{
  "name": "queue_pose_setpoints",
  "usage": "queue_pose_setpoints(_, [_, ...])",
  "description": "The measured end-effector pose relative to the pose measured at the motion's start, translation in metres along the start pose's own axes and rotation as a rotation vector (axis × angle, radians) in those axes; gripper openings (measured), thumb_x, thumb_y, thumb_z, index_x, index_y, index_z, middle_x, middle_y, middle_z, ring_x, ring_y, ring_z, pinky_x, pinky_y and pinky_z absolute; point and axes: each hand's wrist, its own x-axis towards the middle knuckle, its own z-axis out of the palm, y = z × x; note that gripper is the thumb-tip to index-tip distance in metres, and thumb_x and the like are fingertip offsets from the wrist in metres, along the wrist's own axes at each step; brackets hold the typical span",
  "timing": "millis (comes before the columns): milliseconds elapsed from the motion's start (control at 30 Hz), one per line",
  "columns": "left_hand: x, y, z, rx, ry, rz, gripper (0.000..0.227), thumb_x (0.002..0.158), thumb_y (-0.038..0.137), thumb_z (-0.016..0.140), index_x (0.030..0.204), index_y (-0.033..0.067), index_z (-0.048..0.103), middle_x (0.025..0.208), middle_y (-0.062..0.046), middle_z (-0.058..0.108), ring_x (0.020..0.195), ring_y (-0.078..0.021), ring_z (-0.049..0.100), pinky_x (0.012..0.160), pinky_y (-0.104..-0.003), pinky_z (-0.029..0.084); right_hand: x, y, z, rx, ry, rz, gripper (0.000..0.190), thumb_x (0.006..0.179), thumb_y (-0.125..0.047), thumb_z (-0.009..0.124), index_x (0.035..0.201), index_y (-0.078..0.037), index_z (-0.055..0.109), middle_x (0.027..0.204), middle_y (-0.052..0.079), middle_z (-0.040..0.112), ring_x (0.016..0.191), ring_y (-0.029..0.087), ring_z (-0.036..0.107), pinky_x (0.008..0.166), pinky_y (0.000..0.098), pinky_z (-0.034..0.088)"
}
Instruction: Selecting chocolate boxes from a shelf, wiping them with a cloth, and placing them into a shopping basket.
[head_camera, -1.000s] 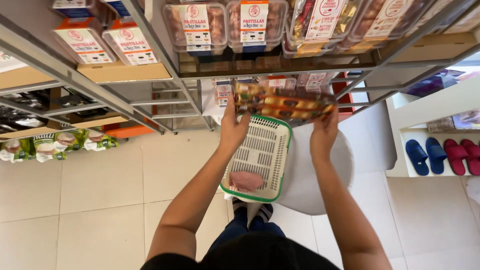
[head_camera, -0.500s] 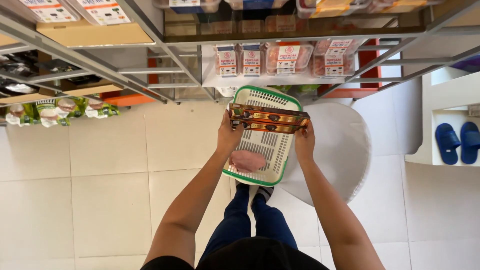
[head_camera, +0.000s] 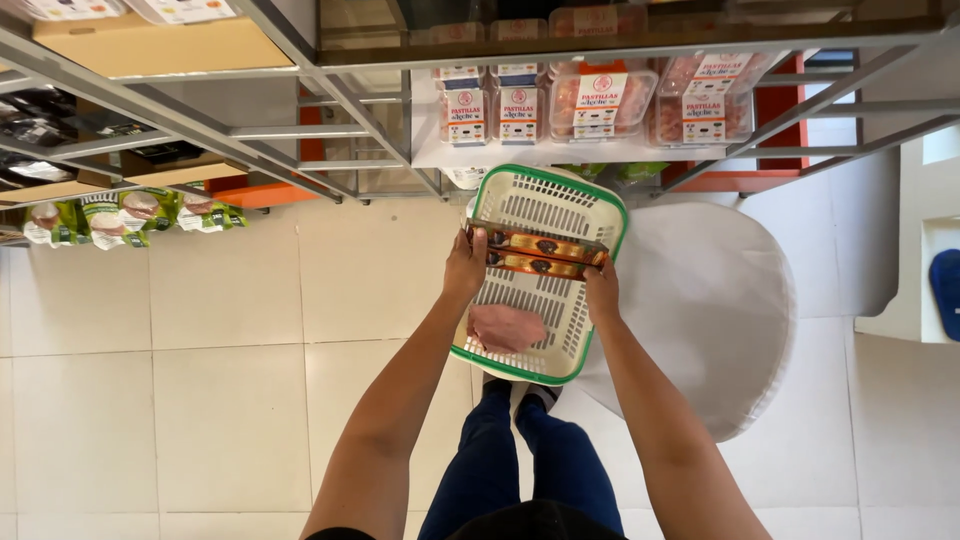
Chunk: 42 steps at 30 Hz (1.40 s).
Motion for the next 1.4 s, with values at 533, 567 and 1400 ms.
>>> queue_pose_setpoints(533, [0.077,-0.053,0.049,0.082,0.052,0.149,0.096,0.102,0.071,0.031,0.153,-0.0098,0.029,0.156,-0.033,0.032,0.149,-0.0488,0.029,0.126,-0.051,0.027,0.071,0.076,0.029,0.345,-0.007,0.216,0.069,0.107,-0.037,0.055,0.162,-0.006,0.026,0.124,0.009,0.021,0.115,0.025,0.025,0.111,0.0441,0.021])
queue_pose_setpoints(567, [0.074,-0.051,0.047,0.089,0.05,0.172,0.094,0.103,0.071,0.03,0.152,-0.0097,0.032,0.156,-0.033,0.033,0.148,-0.0489,0.03,0.125,-0.051,0.028,0.062,0.065,0.031,0.359,-0.066,0.235,0.076,0.109,-0.048,0.055,0.165,-0.01,0.02,0.168,0.021,0.006,0.156,0.039,0.009,0.127,0.0478,0.006])
queue_pose_setpoints(1400, [-0.137,0.122,-0.062,-0.14,-0.246,0.447,0.083,0.101,0.074,0.025,0.15,0.0125,0.052,0.136,-0.028,0.061,0.135,-0.0478,0.049,0.116,-0.06,0.037,-0.092,-0.088,-0.023,0.708,-0.252,0.057,0.046,0.099,-0.032,0.064,0.14,-0.013,0.058,0.13,0.014,0.066,0.114,0.037,0.068,0.1,0.0537,0.055])
